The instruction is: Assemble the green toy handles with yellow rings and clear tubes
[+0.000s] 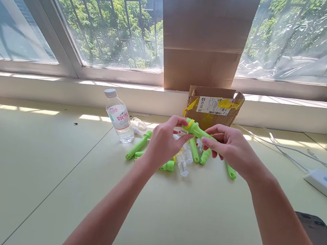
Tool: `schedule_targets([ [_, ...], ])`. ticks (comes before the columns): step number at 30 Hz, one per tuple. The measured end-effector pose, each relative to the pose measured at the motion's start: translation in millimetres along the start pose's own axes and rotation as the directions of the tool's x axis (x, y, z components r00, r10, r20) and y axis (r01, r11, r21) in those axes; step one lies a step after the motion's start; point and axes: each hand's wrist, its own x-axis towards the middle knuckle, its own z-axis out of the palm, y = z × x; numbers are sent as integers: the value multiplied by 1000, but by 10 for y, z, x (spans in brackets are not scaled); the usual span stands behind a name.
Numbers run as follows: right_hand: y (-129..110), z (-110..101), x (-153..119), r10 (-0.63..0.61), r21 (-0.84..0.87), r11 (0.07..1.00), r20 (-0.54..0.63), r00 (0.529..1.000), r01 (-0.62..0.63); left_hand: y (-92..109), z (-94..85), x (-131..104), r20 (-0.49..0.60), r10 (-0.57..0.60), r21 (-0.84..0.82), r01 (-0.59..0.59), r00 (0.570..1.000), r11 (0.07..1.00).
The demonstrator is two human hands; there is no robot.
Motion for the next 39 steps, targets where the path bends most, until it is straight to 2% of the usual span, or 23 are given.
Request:
schedule_targets([
  [8, 35, -12, 5, 89, 30, 995, 66, 994, -91, -40, -20, 2, 53, -24, 72, 20, 998, 997],
  [16, 9, -20, -7, 111, 5, 994, 87, 990, -111, -76, -19, -8, 93, -38, 105, 28, 995, 994],
  [22, 2, -16, -17, 90, -43, 995, 67, 994, -87, -65, -10, -8, 86, -23, 100, 14, 996, 995],
  [26, 12, -21, -27, 67, -31, 997, 57, 996, -65, -45, -13, -1, 51, 17, 61, -21, 999, 998],
  [30, 25, -18, -19, 45, -18, 999, 57, 997, -44, -54, -12, -5, 56, 30, 94, -36, 998, 995],
  [32, 37, -12, -3, 15, -57, 998, 44, 999, -12, -72, -3, -13, 70, 27, 112, -35, 997, 993],
  [36, 80, 12, 36, -62, -268, 961, 7, 998, 62, -104, 30, -37, 121, 16, 143, -33, 993, 989],
  [39, 103, 32, 51, -83, -358, 930, 10, 996, 81, -109, 48, -50, 147, 18, 174, -44, 989, 984],
])
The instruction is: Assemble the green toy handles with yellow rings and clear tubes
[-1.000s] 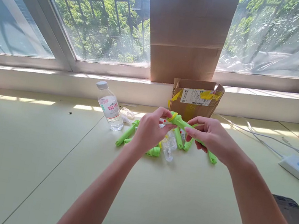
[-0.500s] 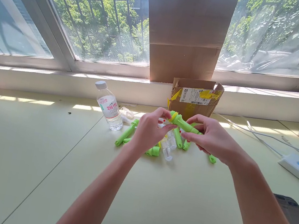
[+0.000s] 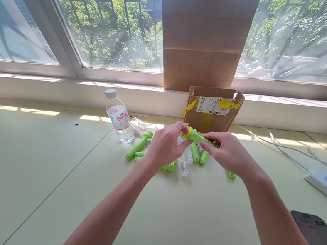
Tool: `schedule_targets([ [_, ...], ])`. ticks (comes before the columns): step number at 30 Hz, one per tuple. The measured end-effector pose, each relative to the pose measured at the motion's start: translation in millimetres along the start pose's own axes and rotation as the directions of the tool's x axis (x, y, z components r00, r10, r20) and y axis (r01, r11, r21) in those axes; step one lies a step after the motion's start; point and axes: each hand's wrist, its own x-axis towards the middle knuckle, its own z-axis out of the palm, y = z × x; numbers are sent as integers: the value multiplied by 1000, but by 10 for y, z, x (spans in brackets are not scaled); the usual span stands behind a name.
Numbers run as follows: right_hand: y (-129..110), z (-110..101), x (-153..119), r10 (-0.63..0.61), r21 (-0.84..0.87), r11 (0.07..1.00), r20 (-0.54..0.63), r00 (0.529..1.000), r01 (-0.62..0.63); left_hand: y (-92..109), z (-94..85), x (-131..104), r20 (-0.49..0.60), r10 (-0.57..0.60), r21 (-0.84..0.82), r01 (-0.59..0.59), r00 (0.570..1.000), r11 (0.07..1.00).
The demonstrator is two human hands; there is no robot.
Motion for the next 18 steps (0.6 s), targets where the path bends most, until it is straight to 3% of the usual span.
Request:
schedule_targets([
  [5, -19, -20, -4, 11, 8, 1000, 3, 1000, -11, 21, -12, 2, -25, 4, 17, -3, 1000, 1000],
  [11, -36, -52, -26, 60, 167, 983, 141, 988, -83, 40, -40, 11, 17, 26, -56, -25, 1000, 998],
  [18, -17, -12, -39, 92, 126, 987, 72, 993, -100, 28, -49, 6, 63, -14, -75, 18, 998, 997],
])
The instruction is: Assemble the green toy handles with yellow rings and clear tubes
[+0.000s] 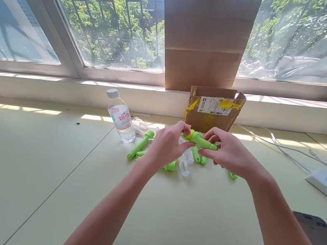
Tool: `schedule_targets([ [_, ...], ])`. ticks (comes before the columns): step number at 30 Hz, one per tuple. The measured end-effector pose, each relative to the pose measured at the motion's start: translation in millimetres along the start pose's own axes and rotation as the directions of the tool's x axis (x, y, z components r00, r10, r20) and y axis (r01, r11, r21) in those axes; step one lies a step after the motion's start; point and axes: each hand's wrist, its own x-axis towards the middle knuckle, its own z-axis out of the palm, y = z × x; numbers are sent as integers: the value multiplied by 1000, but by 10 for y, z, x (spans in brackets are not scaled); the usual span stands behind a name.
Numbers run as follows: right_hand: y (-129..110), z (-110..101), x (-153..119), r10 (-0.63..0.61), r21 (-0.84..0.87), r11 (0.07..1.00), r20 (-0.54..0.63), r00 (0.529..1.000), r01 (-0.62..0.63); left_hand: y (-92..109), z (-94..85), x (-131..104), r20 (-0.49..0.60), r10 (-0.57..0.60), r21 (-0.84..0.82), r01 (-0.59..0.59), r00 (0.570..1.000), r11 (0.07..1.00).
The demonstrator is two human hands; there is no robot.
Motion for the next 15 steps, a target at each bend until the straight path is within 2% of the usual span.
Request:
schedule_targets([
  [7, -4, -27, -13, -50, -47, 998, -22, 999, 49, 10, -5, -2, -9, 14, 24, -14, 1000, 1000],
  [15, 25, -44, 10, -122, -186, 976, -51, 991, 111, 9, -12, -1, 50, 18, 31, -20, 999, 999],
])
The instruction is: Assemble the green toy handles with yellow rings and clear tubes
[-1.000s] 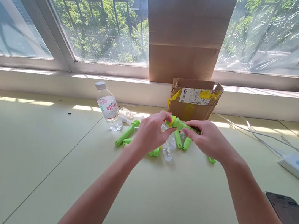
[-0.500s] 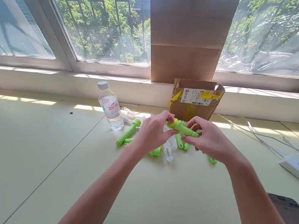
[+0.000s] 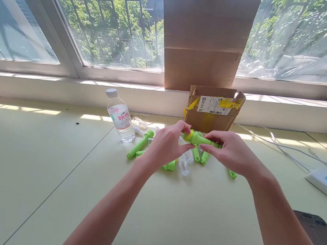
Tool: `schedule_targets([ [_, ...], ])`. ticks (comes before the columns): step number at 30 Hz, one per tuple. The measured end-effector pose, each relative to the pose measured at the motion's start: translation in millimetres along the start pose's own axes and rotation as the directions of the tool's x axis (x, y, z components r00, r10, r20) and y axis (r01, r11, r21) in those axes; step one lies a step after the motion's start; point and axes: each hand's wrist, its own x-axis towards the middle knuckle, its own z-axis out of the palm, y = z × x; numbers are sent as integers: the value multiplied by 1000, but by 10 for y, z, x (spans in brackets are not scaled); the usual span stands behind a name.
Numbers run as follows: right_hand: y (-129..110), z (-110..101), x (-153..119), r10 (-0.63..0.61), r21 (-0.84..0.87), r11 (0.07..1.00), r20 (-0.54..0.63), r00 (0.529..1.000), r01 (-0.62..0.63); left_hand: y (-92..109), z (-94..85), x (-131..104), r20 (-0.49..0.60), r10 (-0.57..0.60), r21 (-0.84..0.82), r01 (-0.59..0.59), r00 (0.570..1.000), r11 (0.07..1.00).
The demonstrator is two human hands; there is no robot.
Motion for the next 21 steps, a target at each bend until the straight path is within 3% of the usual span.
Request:
schedule_targets([
  [8, 7, 12, 7, 18, -28, 999, 17, 1000, -18, -44, 18, -4, 22, 1, -17, -1, 1000, 1000],
  [14, -25, -19, -11, 58, 156, 984, 168, 984, -85, 2, -4, 2, 35, 2, -82, 1, 999, 997],
  [21, -6, 27, -15, 66, 172, 982, 97, 993, -82, 24, -15, 5, -5, -6, -86, 6, 1000, 996],
])
